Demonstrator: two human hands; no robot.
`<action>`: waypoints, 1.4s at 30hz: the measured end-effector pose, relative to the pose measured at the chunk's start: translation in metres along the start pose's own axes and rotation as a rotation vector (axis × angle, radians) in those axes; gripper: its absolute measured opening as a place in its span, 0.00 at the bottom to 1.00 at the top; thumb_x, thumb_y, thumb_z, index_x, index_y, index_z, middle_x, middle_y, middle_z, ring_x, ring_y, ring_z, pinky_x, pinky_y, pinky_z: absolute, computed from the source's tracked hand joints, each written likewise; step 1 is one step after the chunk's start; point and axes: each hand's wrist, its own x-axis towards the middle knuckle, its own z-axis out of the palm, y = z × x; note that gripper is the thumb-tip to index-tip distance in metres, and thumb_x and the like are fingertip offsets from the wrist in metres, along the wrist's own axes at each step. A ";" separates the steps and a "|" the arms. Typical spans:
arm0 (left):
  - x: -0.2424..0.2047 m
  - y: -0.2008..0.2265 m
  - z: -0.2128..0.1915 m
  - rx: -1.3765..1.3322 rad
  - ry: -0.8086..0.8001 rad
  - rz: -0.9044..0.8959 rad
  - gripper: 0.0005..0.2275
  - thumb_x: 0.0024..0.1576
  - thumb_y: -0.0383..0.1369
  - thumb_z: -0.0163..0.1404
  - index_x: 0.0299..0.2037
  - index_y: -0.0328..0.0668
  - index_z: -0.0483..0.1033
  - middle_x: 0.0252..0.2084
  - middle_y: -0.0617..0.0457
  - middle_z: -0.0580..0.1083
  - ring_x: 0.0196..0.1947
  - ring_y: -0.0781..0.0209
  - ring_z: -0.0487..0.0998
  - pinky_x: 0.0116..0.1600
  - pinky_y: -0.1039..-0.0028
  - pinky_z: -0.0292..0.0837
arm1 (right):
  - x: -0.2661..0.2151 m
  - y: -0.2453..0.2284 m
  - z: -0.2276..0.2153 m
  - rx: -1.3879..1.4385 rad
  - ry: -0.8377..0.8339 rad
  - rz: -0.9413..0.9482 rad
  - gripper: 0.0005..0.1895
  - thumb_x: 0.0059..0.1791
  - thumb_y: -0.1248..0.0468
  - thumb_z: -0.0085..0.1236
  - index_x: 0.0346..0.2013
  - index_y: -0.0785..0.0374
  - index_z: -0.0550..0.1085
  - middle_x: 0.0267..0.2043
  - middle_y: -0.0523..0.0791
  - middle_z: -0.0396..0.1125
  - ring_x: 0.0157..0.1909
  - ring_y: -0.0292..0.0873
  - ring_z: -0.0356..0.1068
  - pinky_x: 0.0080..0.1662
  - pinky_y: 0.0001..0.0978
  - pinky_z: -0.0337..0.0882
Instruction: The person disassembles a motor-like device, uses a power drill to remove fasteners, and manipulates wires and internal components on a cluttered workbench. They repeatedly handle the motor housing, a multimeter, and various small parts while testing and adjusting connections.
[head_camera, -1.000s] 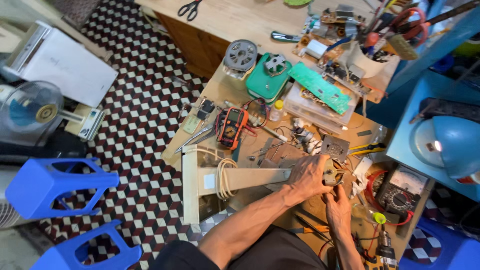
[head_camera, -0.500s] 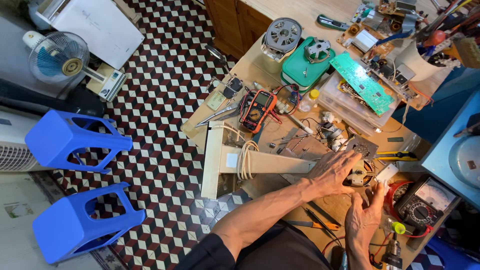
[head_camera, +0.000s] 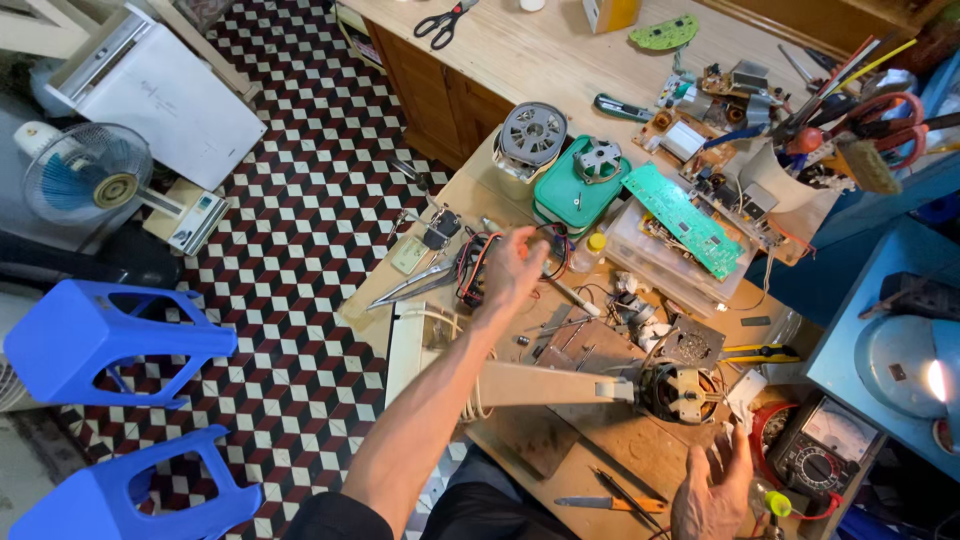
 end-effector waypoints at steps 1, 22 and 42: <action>0.029 -0.016 -0.006 -0.017 0.044 -0.007 0.21 0.56 0.42 0.56 0.55 0.37 0.76 0.51 0.43 0.79 0.49 0.53 0.81 0.53 0.66 0.75 | 0.010 0.000 0.000 0.000 0.021 0.001 0.32 0.52 0.68 0.51 0.72 0.68 0.59 0.68 0.56 0.61 0.65 0.49 0.65 0.61 0.38 0.66; 0.213 -0.058 0.015 -0.444 0.111 -0.609 0.21 0.46 0.39 0.61 0.48 0.41 0.72 0.42 0.44 0.77 0.38 0.52 0.83 0.42 0.61 0.85 | 0.053 -0.059 0.101 -0.004 -0.223 -0.265 0.27 0.52 0.75 0.47 0.67 0.70 0.60 0.71 0.57 0.59 0.64 0.51 0.68 0.58 0.43 0.71; 0.073 0.026 -0.008 -0.737 -0.524 -0.413 0.20 0.57 0.37 0.56 0.55 0.33 0.67 0.47 0.41 0.78 0.45 0.58 0.80 0.49 0.69 0.79 | 0.141 -0.152 0.258 0.570 -0.361 0.466 0.17 0.51 0.65 0.58 0.53 0.67 0.72 0.53 0.46 0.72 0.55 0.41 0.71 0.58 0.41 0.72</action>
